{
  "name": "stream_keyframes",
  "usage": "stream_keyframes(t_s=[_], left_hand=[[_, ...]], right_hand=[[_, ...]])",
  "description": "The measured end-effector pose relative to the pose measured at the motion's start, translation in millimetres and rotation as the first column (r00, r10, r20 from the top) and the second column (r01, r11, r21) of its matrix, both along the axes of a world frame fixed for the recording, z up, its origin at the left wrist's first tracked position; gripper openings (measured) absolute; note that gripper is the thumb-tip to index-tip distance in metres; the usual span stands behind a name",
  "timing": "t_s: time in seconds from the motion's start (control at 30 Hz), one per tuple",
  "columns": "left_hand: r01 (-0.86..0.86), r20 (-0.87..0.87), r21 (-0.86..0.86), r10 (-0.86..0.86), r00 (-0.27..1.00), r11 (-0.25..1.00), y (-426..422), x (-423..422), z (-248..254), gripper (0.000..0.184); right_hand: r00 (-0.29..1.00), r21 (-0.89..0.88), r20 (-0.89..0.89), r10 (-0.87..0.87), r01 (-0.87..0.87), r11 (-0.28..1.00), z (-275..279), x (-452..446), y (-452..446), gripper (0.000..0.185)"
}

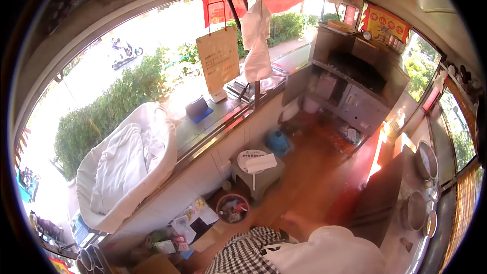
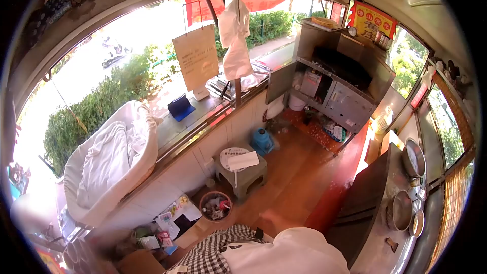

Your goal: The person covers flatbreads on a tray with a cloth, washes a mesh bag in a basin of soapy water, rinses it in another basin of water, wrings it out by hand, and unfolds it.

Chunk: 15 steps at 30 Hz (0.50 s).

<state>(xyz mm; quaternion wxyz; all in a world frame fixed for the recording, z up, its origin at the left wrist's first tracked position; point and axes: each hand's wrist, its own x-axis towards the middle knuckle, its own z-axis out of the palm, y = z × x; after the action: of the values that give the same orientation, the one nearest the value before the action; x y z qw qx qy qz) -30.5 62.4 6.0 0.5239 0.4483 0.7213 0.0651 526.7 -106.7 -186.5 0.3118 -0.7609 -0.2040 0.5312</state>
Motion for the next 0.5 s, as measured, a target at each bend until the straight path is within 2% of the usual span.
stream_keyframes(t_s=[0.07,0.17,0.27,0.3,0.43,0.47,0.5], left_hand=[[0.011,0.000,-0.003,-0.011,1.000,1.000,0.5,-2.1,0.6,0.017],[0.013,0.003,0.007,-0.013,1.000,1.000,-0.6,-7.8,0.9,0.016],[0.006,-0.001,0.013,-0.006,1.000,1.000,-11.3,-17.9,-0.2,0.016],[0.006,-0.002,0.015,-0.006,1.000,1.000,-14.7,-21.7,-0.4,0.015],[0.076,-0.034,0.046,-0.074,0.997,0.996,-37.6,-50.8,9.7,0.015],[0.051,-0.026,0.063,-0.050,0.998,0.997,-45.2,-55.8,14.0,0.015],[-0.074,0.030,0.108,0.071,0.997,0.991,-52.1,-50.5,8.2,0.017]], right_hand=[[0.997,-0.084,0.051,0.057,-0.053,0.995,-30.6,3.8,-1.3,0.038],[0.992,-0.188,0.110,0.058,-0.036,0.981,0.1,-7.1,0.9,0.039],[0.980,-0.156,0.149,0.132,-0.108,0.982,19.3,-9.4,0.2,0.038],[0.978,-0.210,0.160,0.134,-0.099,0.973,26.1,-10.0,2.4,0.037],[0.977,-0.226,0.118,0.178,-0.149,0.963,51.7,-16.0,5.2,0.034],[0.978,-0.222,0.094,0.188,-0.164,0.961,59.9,-19.3,7.3,0.034],[0.977,-0.219,0.075,0.201,-0.180,0.959,69.5,-16.1,12.9,0.033]])
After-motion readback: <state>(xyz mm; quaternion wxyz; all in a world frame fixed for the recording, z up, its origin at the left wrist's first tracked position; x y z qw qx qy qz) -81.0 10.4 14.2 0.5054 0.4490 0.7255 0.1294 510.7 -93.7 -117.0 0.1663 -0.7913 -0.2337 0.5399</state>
